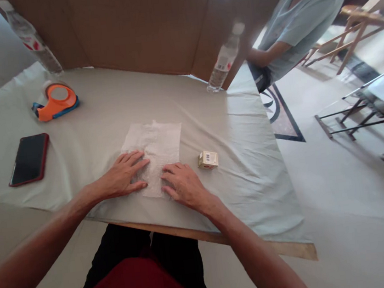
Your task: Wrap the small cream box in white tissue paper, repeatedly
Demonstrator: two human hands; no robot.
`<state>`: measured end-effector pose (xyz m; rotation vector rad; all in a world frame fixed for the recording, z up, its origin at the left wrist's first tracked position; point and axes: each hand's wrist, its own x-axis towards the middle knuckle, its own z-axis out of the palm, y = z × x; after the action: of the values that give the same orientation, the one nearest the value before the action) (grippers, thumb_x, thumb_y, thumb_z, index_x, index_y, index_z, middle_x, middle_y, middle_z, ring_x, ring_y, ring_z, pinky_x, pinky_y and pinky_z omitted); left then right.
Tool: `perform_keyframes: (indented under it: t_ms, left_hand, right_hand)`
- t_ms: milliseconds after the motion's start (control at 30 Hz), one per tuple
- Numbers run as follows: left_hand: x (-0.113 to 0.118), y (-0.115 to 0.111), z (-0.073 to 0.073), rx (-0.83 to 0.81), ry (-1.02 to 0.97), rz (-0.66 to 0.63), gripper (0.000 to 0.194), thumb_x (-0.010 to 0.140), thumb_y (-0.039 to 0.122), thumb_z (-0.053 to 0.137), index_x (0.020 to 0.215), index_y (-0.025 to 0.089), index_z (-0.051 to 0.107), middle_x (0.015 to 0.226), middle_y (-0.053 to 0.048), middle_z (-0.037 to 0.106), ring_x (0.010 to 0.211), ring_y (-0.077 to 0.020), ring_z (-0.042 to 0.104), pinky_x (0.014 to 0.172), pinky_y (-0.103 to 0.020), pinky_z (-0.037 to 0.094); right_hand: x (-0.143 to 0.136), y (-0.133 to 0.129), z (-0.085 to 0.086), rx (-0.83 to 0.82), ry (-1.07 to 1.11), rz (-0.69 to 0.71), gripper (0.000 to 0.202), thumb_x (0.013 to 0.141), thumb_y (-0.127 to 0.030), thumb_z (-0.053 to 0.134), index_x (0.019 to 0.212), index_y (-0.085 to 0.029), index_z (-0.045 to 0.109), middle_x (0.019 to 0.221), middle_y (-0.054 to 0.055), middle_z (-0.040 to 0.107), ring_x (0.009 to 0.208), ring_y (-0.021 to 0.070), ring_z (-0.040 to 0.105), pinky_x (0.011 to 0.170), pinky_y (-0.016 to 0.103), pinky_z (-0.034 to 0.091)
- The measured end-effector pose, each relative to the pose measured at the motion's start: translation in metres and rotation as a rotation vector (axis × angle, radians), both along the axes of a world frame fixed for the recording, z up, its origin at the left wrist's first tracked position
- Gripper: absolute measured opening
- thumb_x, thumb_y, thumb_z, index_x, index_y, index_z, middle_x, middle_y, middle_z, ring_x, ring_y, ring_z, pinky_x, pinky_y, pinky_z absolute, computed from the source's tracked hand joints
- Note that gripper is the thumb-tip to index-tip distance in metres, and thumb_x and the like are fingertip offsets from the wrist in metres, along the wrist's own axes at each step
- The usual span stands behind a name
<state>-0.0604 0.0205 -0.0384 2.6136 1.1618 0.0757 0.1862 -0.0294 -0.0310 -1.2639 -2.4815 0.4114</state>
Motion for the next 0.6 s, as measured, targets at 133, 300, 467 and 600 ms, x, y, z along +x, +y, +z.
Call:
perform_keyframes:
  t_ms: [133,300,467,600]
  left_hand:
    - [-0.014,-0.007,-0.010,-0.019,-0.016,-0.003,0.077,0.087,0.058,0.063,0.151,0.019,0.046,0.166,-0.019,0.033,0.155,-0.0380,0.027,0.126,-0.057,0.019]
    - [-0.011,0.008,0.008,-0.017,-0.159,0.053,0.071,0.091,0.060,0.057,0.149,0.020,0.049,0.164,-0.019,0.037,0.150,-0.0337,0.038,0.120,-0.050,0.034]
    - [0.009,0.030,0.005,0.076,-0.110,0.050,0.072,0.092,0.053,0.060,0.150,0.014,0.048,0.163,-0.022,0.036,0.153,-0.0376,0.033,0.123,-0.054,0.028]
    - [0.018,0.029,-0.016,0.102,0.001,0.042,0.076,0.094,0.059,0.055,0.154,0.015,0.043,0.166,-0.022,0.031,0.156,-0.0410,0.023,0.125,-0.057,0.016]
  right_hand:
    - [0.019,-0.008,0.000,-0.054,-0.062,0.032,0.026,0.089,-0.021,0.070,0.115,-0.022,0.073,0.135,0.014,0.068,0.125,0.0315,0.063,0.099,0.052,0.053]
    - [0.010,0.000,0.016,0.000,0.025,-0.034,0.024,0.093,-0.026,0.063,0.114,-0.022,0.074,0.129,0.013,0.071,0.119,0.0300,0.067,0.102,0.052,0.054]
    - [-0.018,0.053,0.010,0.070,-0.018,-0.136,0.048,0.091,-0.018,0.059,0.139,-0.014,0.058,0.148,0.019,0.056,0.140,0.0320,0.050,0.117,0.052,0.042]
    - [-0.019,0.083,-0.020,0.032,-0.107,-0.226,0.050,0.094,-0.032,0.061,0.140,-0.013,0.056,0.151,0.021,0.052,0.144,0.0359,0.045,0.117,0.055,0.039]
